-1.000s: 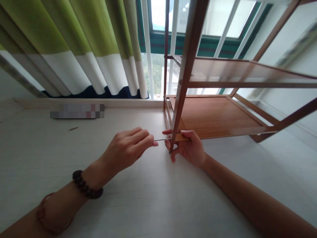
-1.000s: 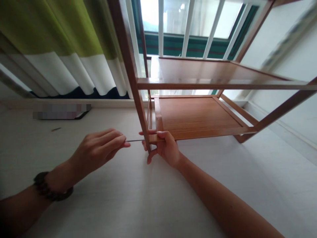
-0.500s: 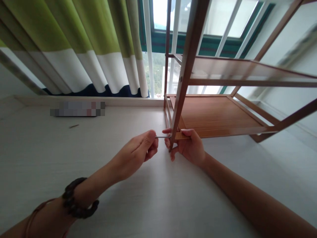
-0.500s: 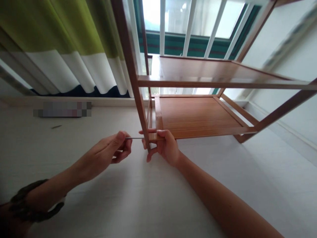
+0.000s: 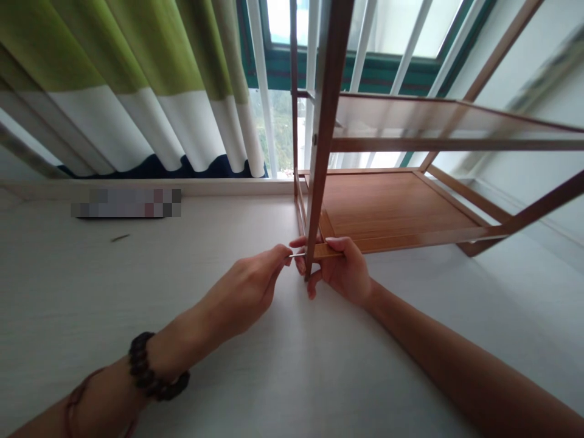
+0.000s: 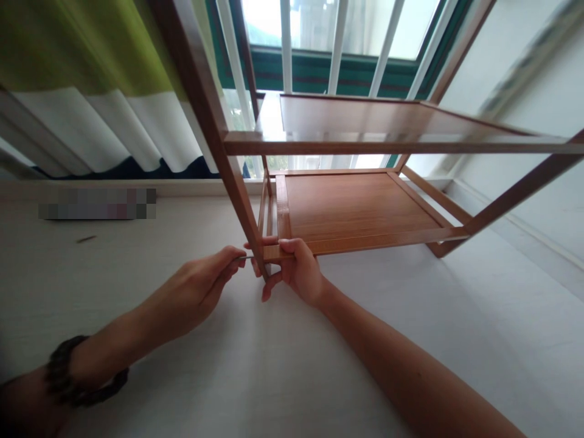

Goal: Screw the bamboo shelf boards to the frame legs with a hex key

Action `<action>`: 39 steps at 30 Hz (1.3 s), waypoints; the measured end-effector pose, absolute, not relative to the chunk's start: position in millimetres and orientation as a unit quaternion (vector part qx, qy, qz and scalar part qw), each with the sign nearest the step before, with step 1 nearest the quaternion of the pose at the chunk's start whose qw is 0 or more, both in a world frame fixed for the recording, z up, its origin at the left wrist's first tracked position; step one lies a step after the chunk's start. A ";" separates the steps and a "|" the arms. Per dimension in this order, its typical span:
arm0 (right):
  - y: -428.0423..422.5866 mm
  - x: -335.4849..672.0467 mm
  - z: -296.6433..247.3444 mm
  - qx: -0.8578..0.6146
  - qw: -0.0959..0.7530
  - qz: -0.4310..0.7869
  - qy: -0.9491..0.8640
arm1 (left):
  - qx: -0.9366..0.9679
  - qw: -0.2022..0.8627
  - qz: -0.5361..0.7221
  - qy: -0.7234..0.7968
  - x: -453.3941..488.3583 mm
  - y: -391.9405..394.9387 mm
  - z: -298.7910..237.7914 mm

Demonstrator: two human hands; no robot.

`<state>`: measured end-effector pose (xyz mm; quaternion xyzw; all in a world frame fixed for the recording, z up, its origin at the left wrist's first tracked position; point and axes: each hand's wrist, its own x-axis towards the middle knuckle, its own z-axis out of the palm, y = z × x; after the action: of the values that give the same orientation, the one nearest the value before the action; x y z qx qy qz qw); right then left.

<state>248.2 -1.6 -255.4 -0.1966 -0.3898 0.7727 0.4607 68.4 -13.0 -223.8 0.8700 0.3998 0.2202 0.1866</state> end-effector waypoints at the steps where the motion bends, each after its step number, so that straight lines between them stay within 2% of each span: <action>1: -1.3 248.2 -255.5 -0.198 0.461 0.773 -0.389 | 0.876 0.168 0.229 0.390 68.8 -12.0 -226.2; 5: -0.1 248.4 -255.3 -0.199 0.460 0.771 -0.392 | 0.852 0.205 0.247 0.414 72.5 -15.5 -223.5; 10: 0.1 248.8 -254.9 -0.201 0.459 0.767 -0.401 | 0.741 0.389 0.264 0.479 68.0 -22.0 -217.2; 15: -1.3 248.6 -253.8 -0.206 0.459 0.763 -0.406 | 0.576 0.636 0.183 0.481 59.8 -11.1 -216.4; 19: -1.8 248.3 -252.7 -0.198 0.457 0.766 -0.406 | 0.540 0.688 0.188 0.447 61.4 -5.9 -209.7; 22: -1.9 248.7 -252.8 -0.196 0.455 0.767 -0.407 | 0.615 0.629 0.199 0.432 61.2 -5.3 -207.6; 24: -2.0 248.9 -253.4 -0.198 0.456 0.767 -0.405 | 0.705 0.514 0.213 0.440 58.9 -4.0 -209.8; 29: -2.6 249.0 -254.3 -0.205 0.457 0.765 -0.404 | 0.889 0.125 0.260 0.355 49.5 6.0 -222.2; 31: -2.7 249.0 -253.9 -0.209 0.456 0.763 -0.408 | 0.905 0.056 0.274 0.321 48.0 8.3 -225.8; 32: -2.7 249.0 -253.7 -0.210 0.456 0.762 -0.408 | 0.899 0.058 0.285 0.326 48.3 8.0 -226.9; 35: -2.4 249.0 -253.7 -0.208 0.458 0.762 -0.408 | 0.844 0.197 0.312 0.390 52.2 2.2 -227.2; 39: -1.6 249.1 -254.9 -0.204 0.463 0.761 -0.405 | 0.701 0.529 0.238 0.416 57.9 -6.4 -222.1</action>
<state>249.1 -1.6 -254.9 -0.2044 -0.4055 0.7614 0.4627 57.9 -6.4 -222.1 0.7009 0.4155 0.2379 0.5287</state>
